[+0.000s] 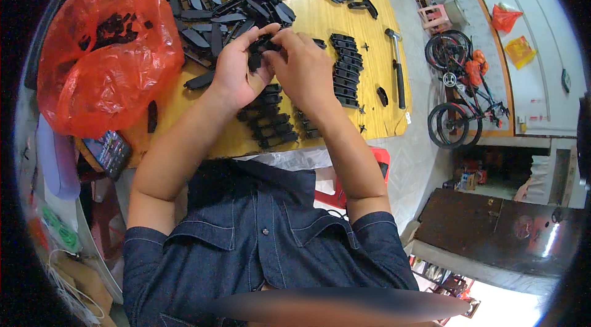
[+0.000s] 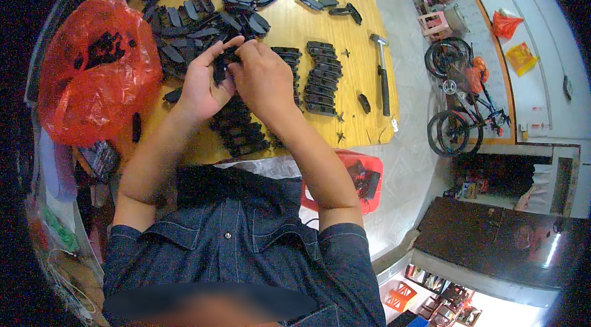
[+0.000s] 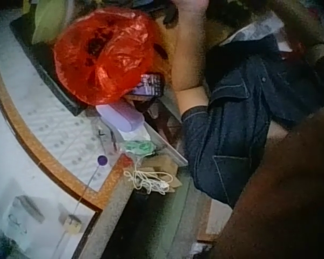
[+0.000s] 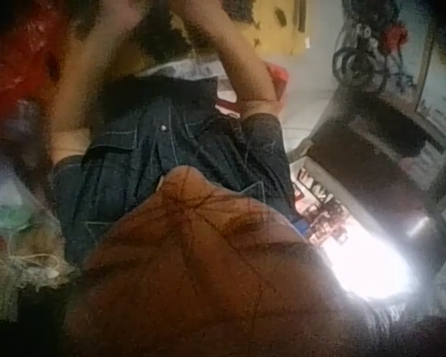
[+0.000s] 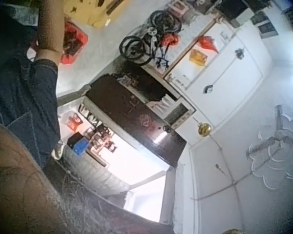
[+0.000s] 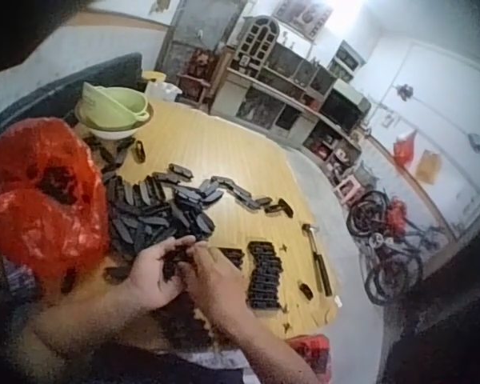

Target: The person assembles small plastic components by hand, then sorts the assembled components into a plastic container.

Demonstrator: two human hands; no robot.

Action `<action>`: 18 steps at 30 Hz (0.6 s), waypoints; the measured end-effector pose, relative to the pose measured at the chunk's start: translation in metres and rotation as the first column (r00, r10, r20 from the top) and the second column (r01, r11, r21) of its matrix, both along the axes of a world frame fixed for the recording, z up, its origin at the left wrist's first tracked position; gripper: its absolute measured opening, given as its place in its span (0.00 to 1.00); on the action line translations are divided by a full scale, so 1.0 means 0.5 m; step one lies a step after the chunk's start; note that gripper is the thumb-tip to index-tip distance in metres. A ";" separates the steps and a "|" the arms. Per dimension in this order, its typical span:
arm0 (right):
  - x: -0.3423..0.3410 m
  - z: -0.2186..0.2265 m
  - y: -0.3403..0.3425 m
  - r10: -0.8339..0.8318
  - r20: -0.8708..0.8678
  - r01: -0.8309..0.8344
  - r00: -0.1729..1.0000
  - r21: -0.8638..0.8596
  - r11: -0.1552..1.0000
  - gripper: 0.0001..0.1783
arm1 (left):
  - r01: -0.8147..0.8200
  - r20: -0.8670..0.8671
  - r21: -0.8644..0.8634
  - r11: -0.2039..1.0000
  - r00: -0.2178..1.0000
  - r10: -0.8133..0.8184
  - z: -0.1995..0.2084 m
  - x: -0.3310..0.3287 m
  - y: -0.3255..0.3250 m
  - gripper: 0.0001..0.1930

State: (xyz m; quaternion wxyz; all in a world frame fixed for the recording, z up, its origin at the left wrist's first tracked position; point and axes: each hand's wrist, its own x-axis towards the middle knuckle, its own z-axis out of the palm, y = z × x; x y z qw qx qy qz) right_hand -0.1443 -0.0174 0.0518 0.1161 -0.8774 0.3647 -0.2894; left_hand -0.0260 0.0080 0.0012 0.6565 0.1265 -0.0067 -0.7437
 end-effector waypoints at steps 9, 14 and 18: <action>-0.033 0.030 0.022 -0.102 0.174 0.037 0.979 0.346 0.937 0.07 | -0.010 -0.027 -0.036 0.999 1.000 0.009 -0.005 0.004 0.005 0.16; -0.147 -0.013 0.028 -0.183 0.046 0.120 0.982 0.592 0.797 0.07 | -0.056 -0.043 0.018 0.998 0.997 0.057 0.012 -0.001 0.000 0.15; -0.168 -0.034 0.034 -0.220 -0.130 0.241 0.967 0.753 0.612 0.06 | -0.073 -0.020 0.043 0.996 0.997 0.074 0.017 -0.003 0.002 0.16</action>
